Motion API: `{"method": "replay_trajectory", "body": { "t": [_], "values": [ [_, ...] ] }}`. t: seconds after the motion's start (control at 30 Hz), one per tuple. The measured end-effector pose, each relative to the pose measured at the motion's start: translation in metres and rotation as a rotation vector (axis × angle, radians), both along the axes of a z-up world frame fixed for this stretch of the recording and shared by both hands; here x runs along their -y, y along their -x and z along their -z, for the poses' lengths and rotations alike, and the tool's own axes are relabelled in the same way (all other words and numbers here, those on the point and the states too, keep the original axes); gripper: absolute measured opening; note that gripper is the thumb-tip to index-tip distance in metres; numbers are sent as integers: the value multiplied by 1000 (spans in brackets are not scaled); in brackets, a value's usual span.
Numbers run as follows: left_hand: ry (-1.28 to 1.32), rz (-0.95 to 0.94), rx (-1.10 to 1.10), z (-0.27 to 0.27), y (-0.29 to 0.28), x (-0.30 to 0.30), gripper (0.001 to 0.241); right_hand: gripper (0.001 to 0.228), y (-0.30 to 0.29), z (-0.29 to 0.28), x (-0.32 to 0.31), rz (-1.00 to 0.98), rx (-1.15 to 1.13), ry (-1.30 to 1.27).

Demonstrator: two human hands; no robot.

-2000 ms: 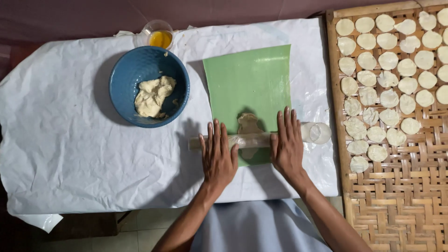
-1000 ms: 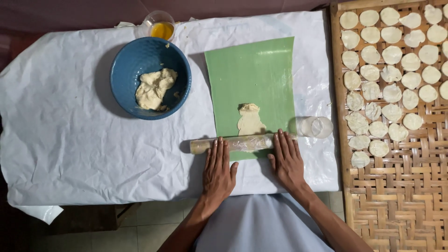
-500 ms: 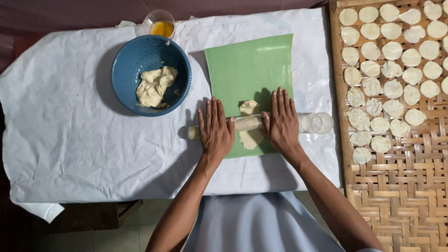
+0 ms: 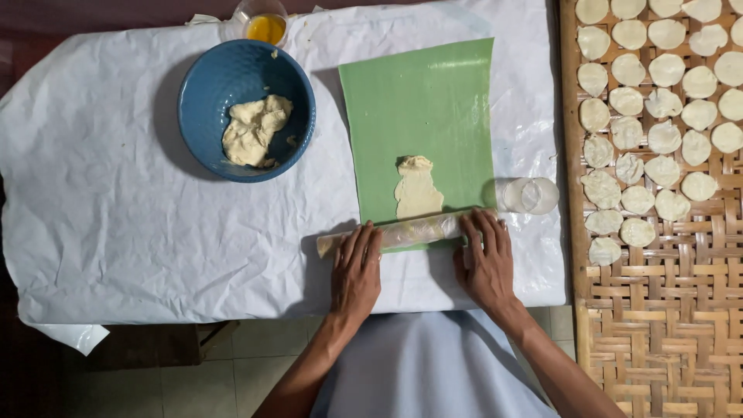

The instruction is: Roll out dough and cut into small circles using a round cutter.

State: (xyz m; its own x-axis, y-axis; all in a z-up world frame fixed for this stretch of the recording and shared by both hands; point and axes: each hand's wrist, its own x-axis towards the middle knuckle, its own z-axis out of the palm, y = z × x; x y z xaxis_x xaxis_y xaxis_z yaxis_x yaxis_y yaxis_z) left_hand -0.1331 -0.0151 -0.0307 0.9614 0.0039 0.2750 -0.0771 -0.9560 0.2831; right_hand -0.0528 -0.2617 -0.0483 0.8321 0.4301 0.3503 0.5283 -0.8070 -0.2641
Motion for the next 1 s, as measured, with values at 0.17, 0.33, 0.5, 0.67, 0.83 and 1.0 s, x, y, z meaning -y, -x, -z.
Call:
{"method": "replay_trajectory", "body": {
  "t": [0.17, 0.33, 0.5, 0.67, 0.83, 1.0],
  "values": [
    [31, 136, -108, 2, -38, -31, 56, 71, -37, -13, -9, -43, -78, 60],
    [23, 234, -121, -15, -55, -42, 55, 72, -51, -26, -8, -78, -97, -46],
    [54, 318, -44, -27, -32, -35, 50, 48, -33, -35, 7, -67, -32, -178],
    [-13, 209, 205, -5, -2, -17, 39, 43, 3, -2, 13, 50, 120, -26],
    [-34, -15, 100, -14, 6, 14, 46, 51, -1, -8, -13, 19, 13, 51],
    [-64, -210, -69, -24, -51, 10, 70, 65, -45, -21, -37, 35, -213, 176]
  ]
}}
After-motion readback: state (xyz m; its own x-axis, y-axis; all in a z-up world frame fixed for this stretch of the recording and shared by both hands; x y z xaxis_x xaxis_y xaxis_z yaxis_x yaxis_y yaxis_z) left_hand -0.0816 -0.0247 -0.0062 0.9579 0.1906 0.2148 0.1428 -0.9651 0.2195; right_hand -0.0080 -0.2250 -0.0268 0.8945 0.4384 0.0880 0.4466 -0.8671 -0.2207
